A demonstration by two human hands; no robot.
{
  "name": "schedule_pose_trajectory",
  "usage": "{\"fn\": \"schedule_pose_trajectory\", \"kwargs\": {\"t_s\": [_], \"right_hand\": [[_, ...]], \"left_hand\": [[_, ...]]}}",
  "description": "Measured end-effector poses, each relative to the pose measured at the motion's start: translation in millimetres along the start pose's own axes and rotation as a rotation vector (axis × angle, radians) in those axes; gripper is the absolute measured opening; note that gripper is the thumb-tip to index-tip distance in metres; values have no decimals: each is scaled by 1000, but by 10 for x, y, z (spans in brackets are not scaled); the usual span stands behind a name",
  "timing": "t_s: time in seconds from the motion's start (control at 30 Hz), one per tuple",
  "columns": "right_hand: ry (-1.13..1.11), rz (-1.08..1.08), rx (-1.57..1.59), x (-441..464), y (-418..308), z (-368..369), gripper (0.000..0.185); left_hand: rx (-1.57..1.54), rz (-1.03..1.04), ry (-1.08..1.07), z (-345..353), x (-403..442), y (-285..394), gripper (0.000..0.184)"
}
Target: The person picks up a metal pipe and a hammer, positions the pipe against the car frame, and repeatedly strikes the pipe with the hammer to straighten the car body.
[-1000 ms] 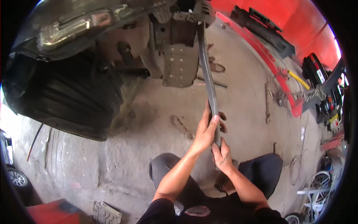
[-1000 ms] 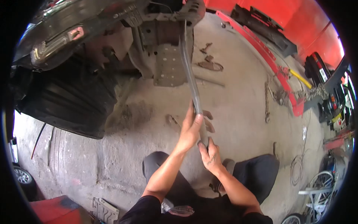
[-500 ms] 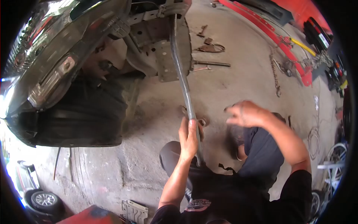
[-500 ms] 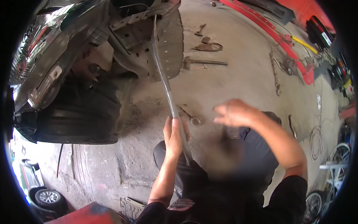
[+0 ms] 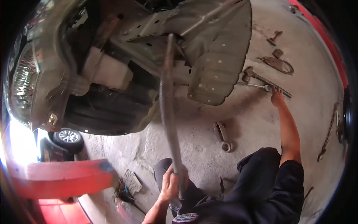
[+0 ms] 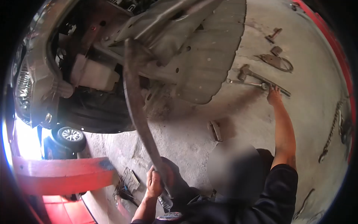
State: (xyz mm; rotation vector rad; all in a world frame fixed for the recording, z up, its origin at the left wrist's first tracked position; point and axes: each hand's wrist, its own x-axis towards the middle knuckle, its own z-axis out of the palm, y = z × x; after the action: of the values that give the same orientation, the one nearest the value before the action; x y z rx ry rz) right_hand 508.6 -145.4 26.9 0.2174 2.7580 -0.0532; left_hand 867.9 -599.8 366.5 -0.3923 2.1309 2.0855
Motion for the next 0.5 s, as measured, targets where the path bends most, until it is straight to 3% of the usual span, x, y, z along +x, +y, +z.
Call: {"fn": "schedule_pose_trajectory", "kwargs": {"t_s": [0.07,0.3,0.4,0.5], "right_hand": [[-43,28,-34,-67,-144,-292,74],[54,-37,-187,371,34,39,53],[-15,-111,-106,402,91,393,50],[165,-167,2,-19,-130,674,44]], "left_hand": [[-44,8,40,55,-48,-72,68],[-91,32,101,264,-156,-71,62],[-159,-1,57,216,-256,5,62],[-190,-53,21,124,-287,5,62]]}}
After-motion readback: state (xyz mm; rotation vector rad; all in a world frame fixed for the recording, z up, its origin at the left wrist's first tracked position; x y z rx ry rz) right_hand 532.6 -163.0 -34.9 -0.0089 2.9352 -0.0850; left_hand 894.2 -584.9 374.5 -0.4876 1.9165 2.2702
